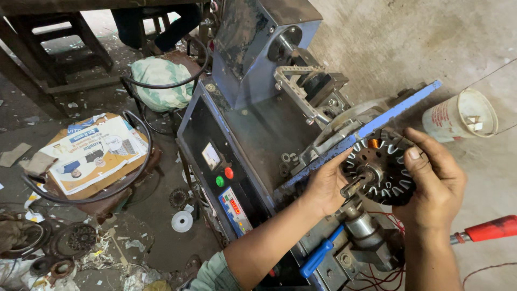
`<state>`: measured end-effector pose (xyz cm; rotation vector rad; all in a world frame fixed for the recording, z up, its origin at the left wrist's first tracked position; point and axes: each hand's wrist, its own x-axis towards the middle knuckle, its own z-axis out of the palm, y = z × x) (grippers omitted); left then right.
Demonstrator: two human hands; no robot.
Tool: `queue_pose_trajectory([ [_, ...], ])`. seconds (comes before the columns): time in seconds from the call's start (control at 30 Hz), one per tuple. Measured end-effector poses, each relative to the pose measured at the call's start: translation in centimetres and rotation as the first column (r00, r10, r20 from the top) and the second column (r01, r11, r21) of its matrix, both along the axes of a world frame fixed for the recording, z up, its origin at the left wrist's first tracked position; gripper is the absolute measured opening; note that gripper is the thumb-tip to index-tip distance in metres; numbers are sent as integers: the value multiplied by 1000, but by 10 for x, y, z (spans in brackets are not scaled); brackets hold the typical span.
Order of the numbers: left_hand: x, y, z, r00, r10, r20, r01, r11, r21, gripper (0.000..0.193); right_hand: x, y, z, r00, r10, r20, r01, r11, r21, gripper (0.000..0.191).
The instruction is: The person uses pliers to trim a stator, then mounts it on a winding machine. They repeatedly rotate the stator and press a button to wind copper wire into the slots, completing several slots before the clip ends.
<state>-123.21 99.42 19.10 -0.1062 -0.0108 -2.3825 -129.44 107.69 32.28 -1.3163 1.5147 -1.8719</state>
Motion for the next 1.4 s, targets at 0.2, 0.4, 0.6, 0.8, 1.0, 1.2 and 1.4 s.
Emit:
queue_pose_trajectory([
  [0.2, -2, 8, -2, 999, 48, 22, -48, 999, 4, 31, 3, 0, 2, 999, -18, -33, 19, 999, 43, 35],
  [0.4, -2, 17, 4, 971, 240, -2, -239, 969, -59, 31, 4, 0, 7, 1000, 16, -26, -15, 999, 41, 34],
  [0.6, -10, 17, 5, 976, 212, -42, -213, 977, 0, 32, 4, -1, 13, 997, 34, -72, -30, 998, 54, 35],
  [0.8, -21, 15, -12, 983, 160, -87, -160, 987, 7, 30, 4, 2, 10, 987, 37, -157, -26, 997, 70, 35],
  [1.0, -37, 6, -18, 995, 66, -77, -60, 995, 75, 28, 6, 0, 12, 977, 29, -213, -19, 999, 49, 34],
  [1.2, -45, 6, -25, 996, 61, -60, -54, 993, 109, 26, 8, -3, 18, 980, 40, -195, -26, 997, 74, 35],
  [1.4, -50, 1, -32, 992, 51, -114, -40, 995, 93, 26, 9, -7, 14, 973, 59, -223, -48, 997, 54, 33],
])
